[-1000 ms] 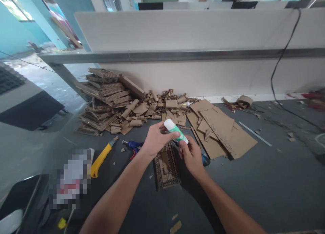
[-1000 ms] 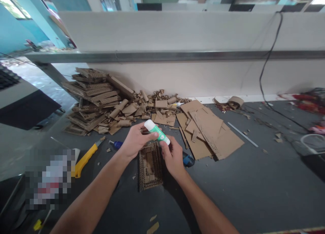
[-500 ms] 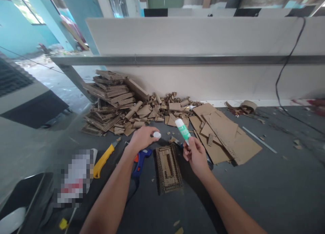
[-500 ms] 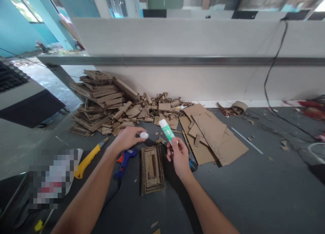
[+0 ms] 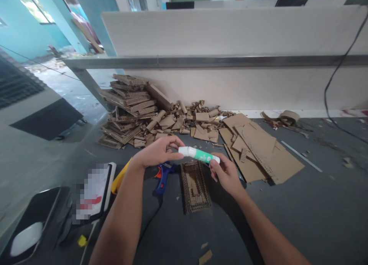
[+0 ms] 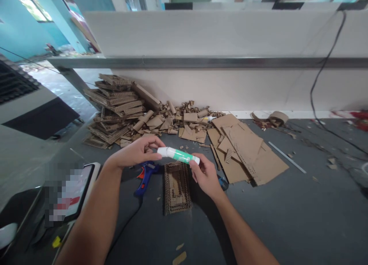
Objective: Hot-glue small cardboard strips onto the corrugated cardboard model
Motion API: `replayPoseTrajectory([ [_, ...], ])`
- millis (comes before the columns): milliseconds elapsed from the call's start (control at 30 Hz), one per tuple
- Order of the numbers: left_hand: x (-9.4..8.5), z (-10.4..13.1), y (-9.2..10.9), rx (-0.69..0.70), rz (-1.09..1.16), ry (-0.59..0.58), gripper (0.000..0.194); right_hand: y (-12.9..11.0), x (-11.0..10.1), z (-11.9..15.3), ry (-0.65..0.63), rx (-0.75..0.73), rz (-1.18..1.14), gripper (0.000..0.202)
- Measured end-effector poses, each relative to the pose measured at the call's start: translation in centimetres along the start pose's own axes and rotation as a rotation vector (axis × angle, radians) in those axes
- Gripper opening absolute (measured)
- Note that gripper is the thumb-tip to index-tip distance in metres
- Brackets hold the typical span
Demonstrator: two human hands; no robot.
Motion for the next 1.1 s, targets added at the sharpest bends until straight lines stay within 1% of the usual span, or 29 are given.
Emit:
replayPoseTrajectory([
  [133, 0.2, -0.1, 0.4, 0.033, -0.086, -0.025, 0.033, -0.2, -0.8, 0.0, -0.002, -0.048, 0.14, 0.027],
  [200, 0.4, -0.2, 0.1, 0.001, -0.118, -0.041, 0.034, -0.4, -1.2, -0.1, 0.009, -0.08, 0.22, 0.027],
  [267, 0.7, -0.3, -0.3, -0.039, -0.1, -0.044, 0.032, -0.8, -1.5, -0.1, 0.025, -0.113, 0.282, 0.027],
  [400, 1.7, -0.6, -0.3, -0.073, -0.019, -0.074, 0.025, -1.3, -1.3, 0.0, 0.03, -0.133, 0.298, 0.027],
  [567, 2.2, -0.8, -0.3, -0.122, -0.047, -0.102, 0.022, -1.8, -0.9, 0.1, 0.02, -0.138, 0.308, 0.018],
  [667, 2.2, -1.0, -0.2, -0.104, -0.07, -0.093, 0.022, -2.0, -1.0, 0.2, 0.045, -0.148, 0.336, 0.017],
  [767, 2.4, -1.2, 0.0, -0.069, -0.072, -0.079, 0.022, -1.2, -0.9, 0.2, 0.05, -0.118, 0.37, 0.022],
  [833, 2.7, -1.3, 0.0, -0.063, -0.1, -0.076, 0.021, -0.2, -0.6, 0.2, 0.036, -0.052, 0.315, 0.027],
  [933, 3.1, -1.6, 0.1, -0.071, -0.14, -0.072, 0.024, 1.1, 0.4, 0.2, -0.005, 0.096, 0.108, 0.039],
  [967, 3.1, -1.7, 0.2, -0.062, -0.14, -0.049, 0.027, 1.4, 0.9, 0.3, -0.032, 0.15, 0.022, 0.043],
  [1033, 2.8, -2.0, 0.7, -0.012, -0.111, 0.043, 0.035, 1.5, 2.2, 0.5, -0.093, 0.249, -0.155, 0.05],
  [1100, 2.4, -2.1, 1.3, 0.059, -0.031, 0.136, 0.043, 1.3, 3.5, 0.8, -0.157, 0.325, -0.321, 0.054],
])
Point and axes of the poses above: each hand's wrist, its own z-axis away from the middle knuckle, its own x-axis out of the palm, y = z × x, the point moved 9 cm from there along -z, towards the middle knuckle, and after that the axes turned 15 degrees about z, right-handed, at the moved point
